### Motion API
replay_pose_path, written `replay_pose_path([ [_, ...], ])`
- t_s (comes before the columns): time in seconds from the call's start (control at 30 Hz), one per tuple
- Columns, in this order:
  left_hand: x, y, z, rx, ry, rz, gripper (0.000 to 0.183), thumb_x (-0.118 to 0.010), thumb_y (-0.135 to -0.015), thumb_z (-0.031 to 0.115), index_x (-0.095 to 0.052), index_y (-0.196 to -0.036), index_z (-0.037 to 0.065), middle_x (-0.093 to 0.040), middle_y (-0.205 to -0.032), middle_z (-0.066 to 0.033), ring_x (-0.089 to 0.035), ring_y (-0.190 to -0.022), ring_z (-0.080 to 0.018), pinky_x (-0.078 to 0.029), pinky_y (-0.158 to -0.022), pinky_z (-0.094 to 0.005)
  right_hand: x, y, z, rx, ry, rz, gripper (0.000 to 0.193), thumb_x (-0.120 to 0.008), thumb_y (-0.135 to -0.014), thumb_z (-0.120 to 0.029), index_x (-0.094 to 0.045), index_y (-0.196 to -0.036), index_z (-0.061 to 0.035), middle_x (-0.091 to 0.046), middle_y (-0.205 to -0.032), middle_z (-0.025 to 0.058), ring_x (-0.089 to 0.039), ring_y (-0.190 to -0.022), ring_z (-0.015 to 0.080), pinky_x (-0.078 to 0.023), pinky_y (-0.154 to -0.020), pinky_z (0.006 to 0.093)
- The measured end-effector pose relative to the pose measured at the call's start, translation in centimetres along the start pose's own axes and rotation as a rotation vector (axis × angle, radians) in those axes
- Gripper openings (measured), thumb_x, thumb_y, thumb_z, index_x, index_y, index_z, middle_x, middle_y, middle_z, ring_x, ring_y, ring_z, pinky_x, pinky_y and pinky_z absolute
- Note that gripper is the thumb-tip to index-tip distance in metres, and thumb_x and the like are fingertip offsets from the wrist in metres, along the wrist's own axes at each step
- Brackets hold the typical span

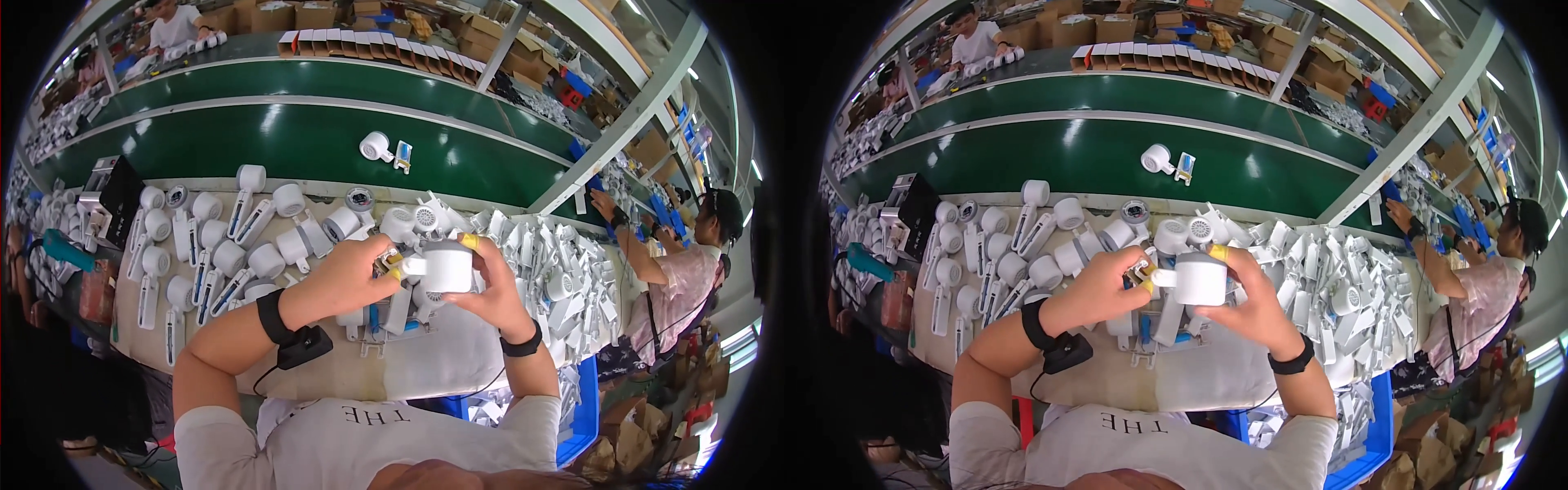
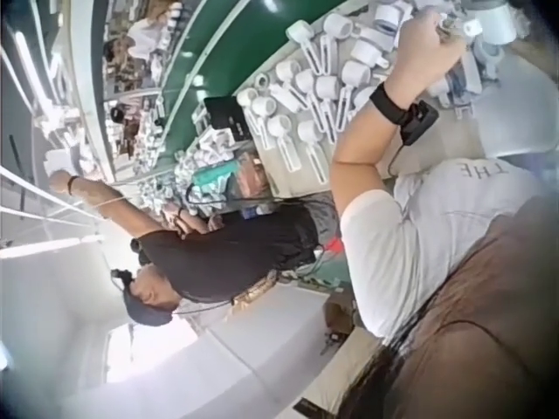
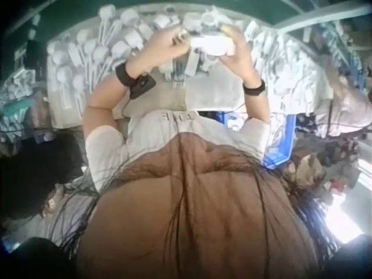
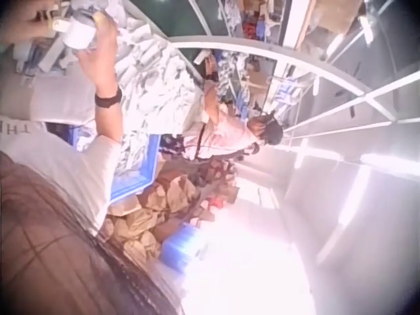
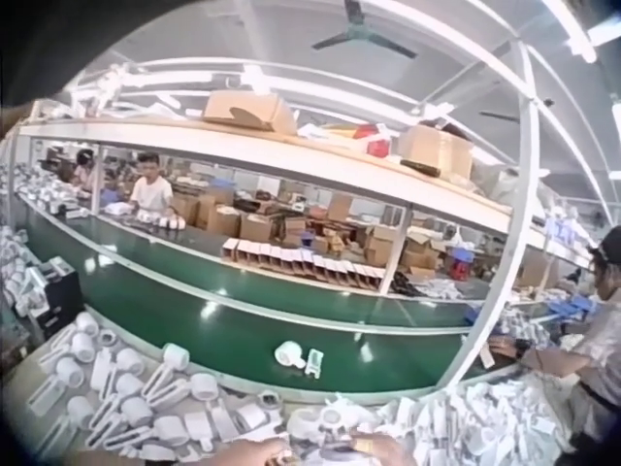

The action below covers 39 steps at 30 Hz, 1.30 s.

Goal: The person assembles handheld fans by fitting a battery into the fan body, snapping a handle casing over it, and placing the finished product onto a conveyor belt.

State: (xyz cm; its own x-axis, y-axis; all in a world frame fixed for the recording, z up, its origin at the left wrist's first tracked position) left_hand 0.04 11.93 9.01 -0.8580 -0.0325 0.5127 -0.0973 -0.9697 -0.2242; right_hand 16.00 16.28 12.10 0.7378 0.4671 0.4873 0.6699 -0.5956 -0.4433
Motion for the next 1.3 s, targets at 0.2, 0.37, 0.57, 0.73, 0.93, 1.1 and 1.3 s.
replay_pose_path([
  [0.2,-1.3,0.1,-0.6,0.118,-0.089,-0.116,0.029,-0.062,-0.069,0.017,-0.053,-0.091,0.001,-0.057,-0.064,-0.0153,-0.057,-0.056,-0.0283,-0.043,-0.052,-0.0361,-0.7,-2.3,-2.7,0.075,0.085,-0.289,0.046,-0.072,-0.072,-0.016,-0.057,-0.115,-0.008,-0.052,-0.11,0.013,-0.054,-0.097,0.0259,-0.044,-0.081,0.0332],
  [0.37,-2.4,0.2,-0.5,0.047,-0.128,-0.122,0.03,-0.062,-0.07,0.017,-0.052,-0.093,0.0,-0.058,-0.069,-0.0169,-0.059,-0.061,-0.0311,-0.045,-0.055,-0.0369,-1.3,-2.8,-2.2,0.02,0.235,-0.404,0.041,-0.07,-0.075,-0.014,-0.059,-0.114,-0.0111,-0.051,-0.111,0.0153,-0.054,-0.095,0.0291,-0.045,-0.08,0.0336],
  [0.57,-2.9,0.0,-0.1,-0.027,-0.007,-0.11,0.029,-0.06,-0.074,0.016,-0.052,-0.096,-0.001,-0.059,-0.073,-0.0157,-0.057,-0.06,-0.0287,-0.043,-0.055,-0.0343,-1.4,-3.6,-1.3,0.065,0.201,-0.459,0.038,-0.067,-0.078,-0.021,-0.058,-0.114,-0.0118,-0.051,-0.109,0.0143,-0.053,-0.095,0.0286,-0.045,-0.08,0.0327],
  [0.73,-4.3,0.0,-2.4,0.077,0.2,-0.177,0.023,-0.057,-0.081,0.015,-0.052,-0.096,-0.001,-0.057,-0.07,-0.0116,-0.055,-0.056,-0.0176,-0.04,-0.05,-0.0303,-1.2,-2.8,-0.3,0.089,0.068,-0.376,0.039,-0.067,-0.079,-0.022,-0.057,-0.115,-0.0127,-0.052,-0.109,0.0133,-0.053,-0.096,0.0265,-0.045,-0.079,0.0324],
  [0.93,-4.5,0.3,-1.4,0.151,0.775,-0.158,0.021,-0.05,-0.088,0.019,-0.054,-0.097,0.001,-0.063,-0.082,-0.0089,-0.061,-0.068,-0.0181,-0.049,-0.063,-0.0301,2.8,-0.9,5.9,-0.378,-0.34,-0.057,0.044,-0.063,-0.08,-0.03,-0.055,-0.113,-0.002,-0.058,-0.1,0.0142,-0.057,-0.089,0.027,-0.046,-0.078,0.0315],
  [1.1,0.2,-1.4,-2.1,-0.055,1.097,0.153,0.03,-0.05,-0.089,0.024,-0.053,-0.109,0.001,-0.062,-0.098,-0.0134,-0.062,-0.084,-0.0223,-0.05,-0.074,-0.0321,3.7,4.3,12.4,-0.517,0.764,0.018,0.05,-0.067,-0.072,-0.028,-0.052,-0.11,-0.0016,-0.06,-0.094,0.0164,-0.058,-0.088,0.0295,-0.047,-0.075,0.0344],
  [1.3,-1.5,-0.3,-4.4,0.17,1.079,0.044,0.031,-0.054,-0.088,0.025,-0.053,-0.11,0.003,-0.061,-0.105,-0.0133,-0.062,-0.086,-0.0161,-0.05,-0.064,-0.0227,3.8,5.8,14.9,-0.744,0.634,0.065,0.047,-0.067,-0.067,-0.023,-0.052,-0.108,-0.0045,-0.062,-0.089,0.0188,-0.06,-0.083,0.0364,-0.048,-0.072,0.0405],
])
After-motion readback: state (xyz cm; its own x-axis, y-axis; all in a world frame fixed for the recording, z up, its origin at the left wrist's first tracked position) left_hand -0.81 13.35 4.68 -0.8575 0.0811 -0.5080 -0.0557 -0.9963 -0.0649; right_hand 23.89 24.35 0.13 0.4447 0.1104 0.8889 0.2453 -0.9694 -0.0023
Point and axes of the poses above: each hand's wrist, its own y-axis away from the middle knuckle, its own x-axis out of the back of the hand, z = x × y, the point moved 9 cm from there along -y, towards the middle knuckle
